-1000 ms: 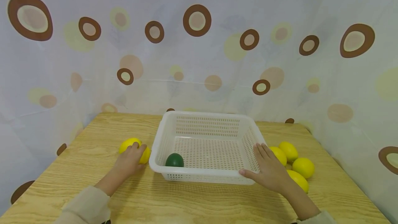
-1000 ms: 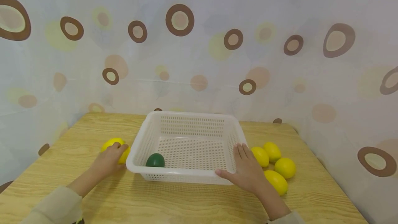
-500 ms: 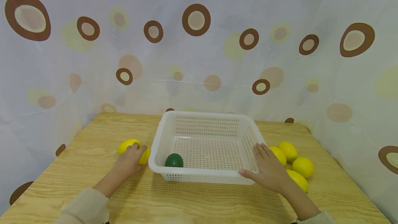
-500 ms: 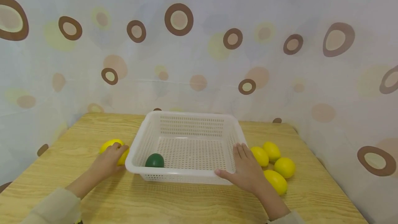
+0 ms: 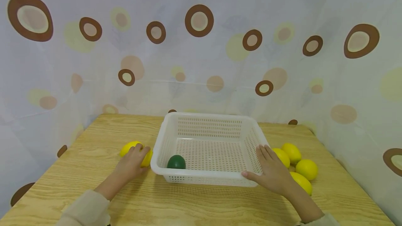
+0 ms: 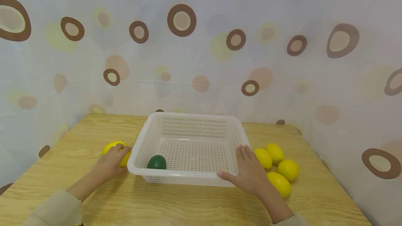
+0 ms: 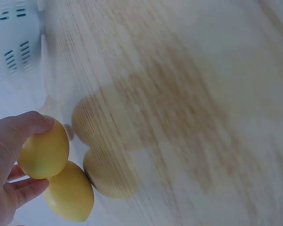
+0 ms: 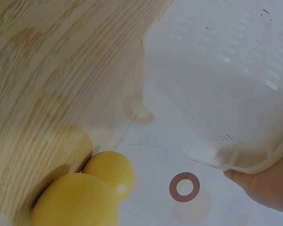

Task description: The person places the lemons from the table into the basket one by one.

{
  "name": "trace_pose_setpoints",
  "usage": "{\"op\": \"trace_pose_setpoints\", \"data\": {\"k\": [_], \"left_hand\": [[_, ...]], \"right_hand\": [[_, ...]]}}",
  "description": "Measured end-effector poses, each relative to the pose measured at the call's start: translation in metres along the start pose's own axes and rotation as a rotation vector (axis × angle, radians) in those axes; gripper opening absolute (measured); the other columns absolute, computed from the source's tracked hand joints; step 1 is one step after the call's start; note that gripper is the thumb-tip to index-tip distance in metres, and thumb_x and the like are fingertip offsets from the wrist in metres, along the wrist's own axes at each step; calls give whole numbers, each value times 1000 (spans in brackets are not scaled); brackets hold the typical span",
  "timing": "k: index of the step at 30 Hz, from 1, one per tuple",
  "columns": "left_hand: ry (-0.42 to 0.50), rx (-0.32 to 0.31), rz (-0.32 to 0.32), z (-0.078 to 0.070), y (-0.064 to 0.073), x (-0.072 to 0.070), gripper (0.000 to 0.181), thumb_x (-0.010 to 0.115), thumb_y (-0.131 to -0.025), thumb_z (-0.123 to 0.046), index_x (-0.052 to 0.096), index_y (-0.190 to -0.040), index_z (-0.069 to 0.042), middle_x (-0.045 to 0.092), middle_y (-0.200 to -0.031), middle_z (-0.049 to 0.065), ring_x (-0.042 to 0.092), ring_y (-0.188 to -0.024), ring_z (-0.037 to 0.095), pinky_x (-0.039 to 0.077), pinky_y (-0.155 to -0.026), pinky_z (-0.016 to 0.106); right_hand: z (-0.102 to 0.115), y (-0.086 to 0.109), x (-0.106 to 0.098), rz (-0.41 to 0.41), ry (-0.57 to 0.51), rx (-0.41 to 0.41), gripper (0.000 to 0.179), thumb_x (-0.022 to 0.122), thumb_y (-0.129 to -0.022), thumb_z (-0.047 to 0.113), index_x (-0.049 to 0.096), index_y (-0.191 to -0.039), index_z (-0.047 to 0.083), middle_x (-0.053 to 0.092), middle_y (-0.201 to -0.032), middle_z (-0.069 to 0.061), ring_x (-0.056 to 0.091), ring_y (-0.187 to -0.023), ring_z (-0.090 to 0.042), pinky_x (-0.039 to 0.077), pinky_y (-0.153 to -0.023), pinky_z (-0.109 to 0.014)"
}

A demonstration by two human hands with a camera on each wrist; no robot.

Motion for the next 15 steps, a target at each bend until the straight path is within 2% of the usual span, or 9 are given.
{"op": "trace_pose_setpoints", "data": {"k": [15], "left_hand": [[31,20,-49,-3,-7,-9,54,83,-65,-10,56,-110,-1,55,-102,22,56,-88,36,55,-70,43]], "right_hand": [[2,1,-1,-4,10,-8,99,54,-83,59,23,-139,-16,21,-147,-33,15,-137,-49,16,-110,-60]]}}
Point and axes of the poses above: each hand's wrist, its own y-axis away from the middle knuckle, its own x-axis out of the palm, z = x × y, the point moved 10 cm from there along -y, towards the middle knuckle
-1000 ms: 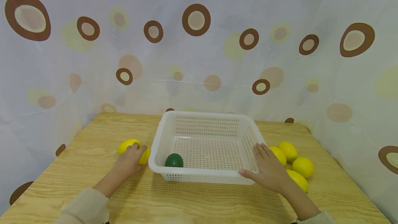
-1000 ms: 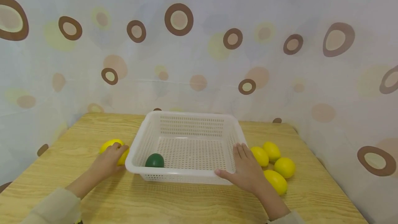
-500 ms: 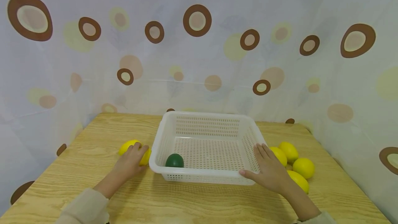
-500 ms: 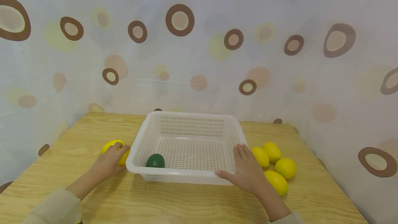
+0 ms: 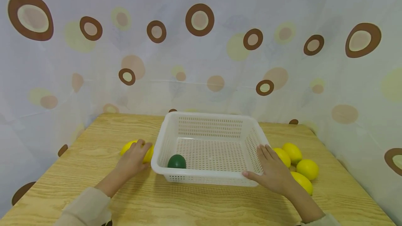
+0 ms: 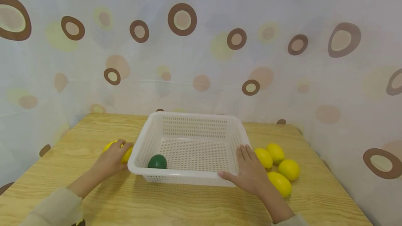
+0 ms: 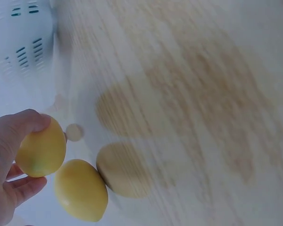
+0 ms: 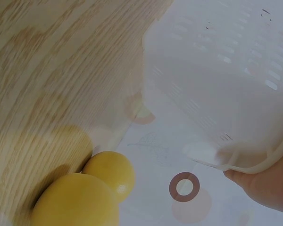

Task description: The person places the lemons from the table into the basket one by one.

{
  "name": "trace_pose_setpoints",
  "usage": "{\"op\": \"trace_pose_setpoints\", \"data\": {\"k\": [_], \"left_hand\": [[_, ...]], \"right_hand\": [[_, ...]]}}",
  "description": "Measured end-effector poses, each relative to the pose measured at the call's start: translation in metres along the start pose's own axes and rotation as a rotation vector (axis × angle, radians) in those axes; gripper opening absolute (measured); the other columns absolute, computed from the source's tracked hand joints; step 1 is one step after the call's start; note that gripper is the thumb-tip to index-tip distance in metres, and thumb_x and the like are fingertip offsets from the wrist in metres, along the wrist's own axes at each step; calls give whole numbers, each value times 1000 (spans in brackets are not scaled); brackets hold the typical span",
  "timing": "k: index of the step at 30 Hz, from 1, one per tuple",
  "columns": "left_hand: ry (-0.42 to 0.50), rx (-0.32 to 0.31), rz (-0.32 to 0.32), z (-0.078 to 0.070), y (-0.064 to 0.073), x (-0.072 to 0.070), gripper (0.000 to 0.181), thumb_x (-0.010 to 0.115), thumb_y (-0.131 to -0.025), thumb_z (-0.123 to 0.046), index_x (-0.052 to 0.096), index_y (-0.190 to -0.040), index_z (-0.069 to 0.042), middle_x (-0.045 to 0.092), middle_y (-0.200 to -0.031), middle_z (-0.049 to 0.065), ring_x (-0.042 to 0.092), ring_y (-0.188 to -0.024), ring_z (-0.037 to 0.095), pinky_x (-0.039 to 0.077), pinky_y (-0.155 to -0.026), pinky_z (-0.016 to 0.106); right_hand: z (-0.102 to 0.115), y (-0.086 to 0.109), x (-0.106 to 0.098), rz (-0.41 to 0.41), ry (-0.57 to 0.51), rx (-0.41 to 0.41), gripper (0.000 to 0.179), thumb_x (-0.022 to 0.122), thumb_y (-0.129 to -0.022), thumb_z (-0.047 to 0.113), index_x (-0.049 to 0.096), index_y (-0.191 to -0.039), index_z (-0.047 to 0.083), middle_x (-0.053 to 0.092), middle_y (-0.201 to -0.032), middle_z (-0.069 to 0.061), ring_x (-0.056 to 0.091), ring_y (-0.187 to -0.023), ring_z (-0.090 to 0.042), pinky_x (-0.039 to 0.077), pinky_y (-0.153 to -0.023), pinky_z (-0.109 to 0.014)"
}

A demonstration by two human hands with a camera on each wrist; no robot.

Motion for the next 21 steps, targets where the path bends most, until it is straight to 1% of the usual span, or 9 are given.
{"op": "trace_pose_setpoints", "data": {"k": [4,10,13,17,20,21], "left_hand": [[4,-11,3,-1,-3,-4,53,81,-66,-7,55,-112,-2,54,-104,23,55,-88,36,55,-67,42],[-14,-6,2,-2,-7,-9,52,80,-66,-6,55,-112,-2,54,-104,23,54,-88,36,55,-64,40],[-26,3,-17,-3,-10,-14,51,79,-67,-6,55,-111,-2,54,-103,22,54,-86,35,55,-62,38],[-12,7,-42,-3,-13,-19,47,77,-67,-4,55,-110,-3,54,-101,22,53,-82,33,55,-59,38],[7,22,-69,-1,-15,-20,47,76,-66,-3,56,-109,-2,54,-100,22,52,-81,34,54,-59,41],[-7,36,-84,2,-16,-17,50,77,-65,-4,55,-110,-3,54,-100,21,52,-80,32,54,-57,40]], "right_hand": [[0,0,0,2,-11,4,99,54,-83,59,23,-139,-16,20,-147,-33,14,-137,-49,16,-110,-61],[-1,0,0,3,-22,14,99,55,-83,59,23,-139,-16,19,-148,-33,13,-138,-49,15,-110,-61],[-1,0,0,5,-22,13,99,55,-83,59,23,-139,-16,19,-148,-32,13,-138,-49,15,-110,-61],[-1,0,0,3,-18,6,99,54,-83,59,23,-139,-16,19,-148,-33,13,-137,-49,15,-109,-61],[0,0,-1,0,-17,3,99,54,-83,59,23,-139,-16,19,-147,-33,14,-137,-49,15,-109,-61],[0,0,-1,0,-19,2,99,55,-83,59,23,-139,-16,19,-147,-33,14,-137,-50,16,-109,-61]]}}
Point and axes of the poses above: each hand's wrist, its own y-axis away from the middle knuckle, its own x-axis out of the palm, z = x × y, the point moved 10 cm from there along -y, towards the middle knuckle
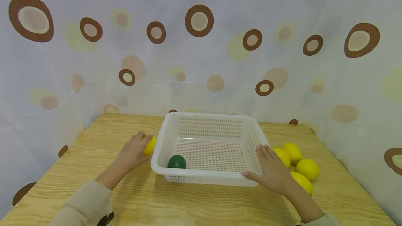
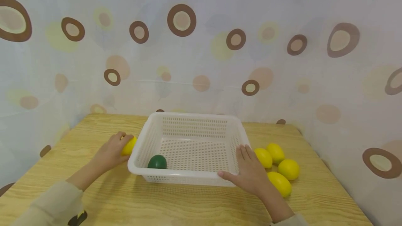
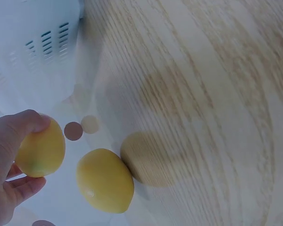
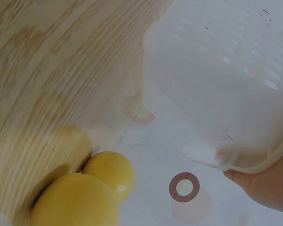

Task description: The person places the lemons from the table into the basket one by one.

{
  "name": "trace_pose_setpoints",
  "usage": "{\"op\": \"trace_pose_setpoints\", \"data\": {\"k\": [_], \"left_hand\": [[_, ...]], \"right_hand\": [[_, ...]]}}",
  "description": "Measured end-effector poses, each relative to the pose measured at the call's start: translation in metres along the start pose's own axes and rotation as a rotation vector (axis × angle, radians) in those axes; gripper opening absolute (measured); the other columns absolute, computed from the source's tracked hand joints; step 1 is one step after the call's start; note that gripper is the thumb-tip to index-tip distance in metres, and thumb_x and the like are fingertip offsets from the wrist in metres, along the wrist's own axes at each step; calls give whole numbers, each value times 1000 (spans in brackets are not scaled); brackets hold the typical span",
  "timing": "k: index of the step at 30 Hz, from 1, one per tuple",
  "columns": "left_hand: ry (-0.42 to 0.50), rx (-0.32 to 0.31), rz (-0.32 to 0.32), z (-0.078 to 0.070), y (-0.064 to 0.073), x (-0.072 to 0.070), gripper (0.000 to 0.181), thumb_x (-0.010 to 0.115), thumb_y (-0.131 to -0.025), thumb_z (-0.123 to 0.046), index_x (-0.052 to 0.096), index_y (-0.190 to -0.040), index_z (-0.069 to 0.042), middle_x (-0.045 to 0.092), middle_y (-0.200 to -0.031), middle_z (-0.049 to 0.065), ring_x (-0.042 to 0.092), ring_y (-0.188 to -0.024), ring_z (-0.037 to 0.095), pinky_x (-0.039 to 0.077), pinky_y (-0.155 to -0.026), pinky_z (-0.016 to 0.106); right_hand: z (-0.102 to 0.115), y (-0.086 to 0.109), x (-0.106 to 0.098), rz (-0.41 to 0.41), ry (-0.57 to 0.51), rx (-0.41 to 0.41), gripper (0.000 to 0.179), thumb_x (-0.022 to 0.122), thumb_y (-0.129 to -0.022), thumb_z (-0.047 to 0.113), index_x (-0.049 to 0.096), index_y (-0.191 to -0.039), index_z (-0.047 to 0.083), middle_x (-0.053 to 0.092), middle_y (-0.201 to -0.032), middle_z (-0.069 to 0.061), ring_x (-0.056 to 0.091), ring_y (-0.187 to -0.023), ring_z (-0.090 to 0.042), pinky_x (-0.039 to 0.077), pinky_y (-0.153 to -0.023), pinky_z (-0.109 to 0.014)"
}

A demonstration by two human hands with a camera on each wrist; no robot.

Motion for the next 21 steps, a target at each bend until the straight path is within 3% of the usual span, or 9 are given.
{"op": "trace_pose_setpoints", "data": {"k": [6,11,21], "left_hand": [[-18,33,-36,1,-4,-1,55,79,-62,-2,53,-111,-4,53,-100,20,52,-82,31,54,-58,40],[17,4,9,-6,-8,-10,50,76,-65,1,55,-110,-1,54,-102,23,53,-86,35,54,-65,44],[-35,-31,43,-3,-15,-15,50,75,-67,0,55,-112,0,54,-104,23,54,-86,35,55,-68,43]], "right_hand": [[0,0,0,-3,-2,-3,99,55,-83,59,23,-139,-16,19,-147,-33,14,-137,-50,16,-109,-62],[0,-1,0,-5,3,-4,99,55,-83,59,24,-138,-16,20,-147,-33,14,-137,-50,16,-109,-61],[0,-1,0,-3,7,0,99,54,-83,60,24,-138,-16,20,-147,-33,14,-137,-49,15,-110,-61]]}}
Point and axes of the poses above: each hand's wrist, its own y-axis away from the middle knuckle, its own x-axis out of the palm, z = x × y, the point moved 10 cm from there along -y, towards the middle knuckle
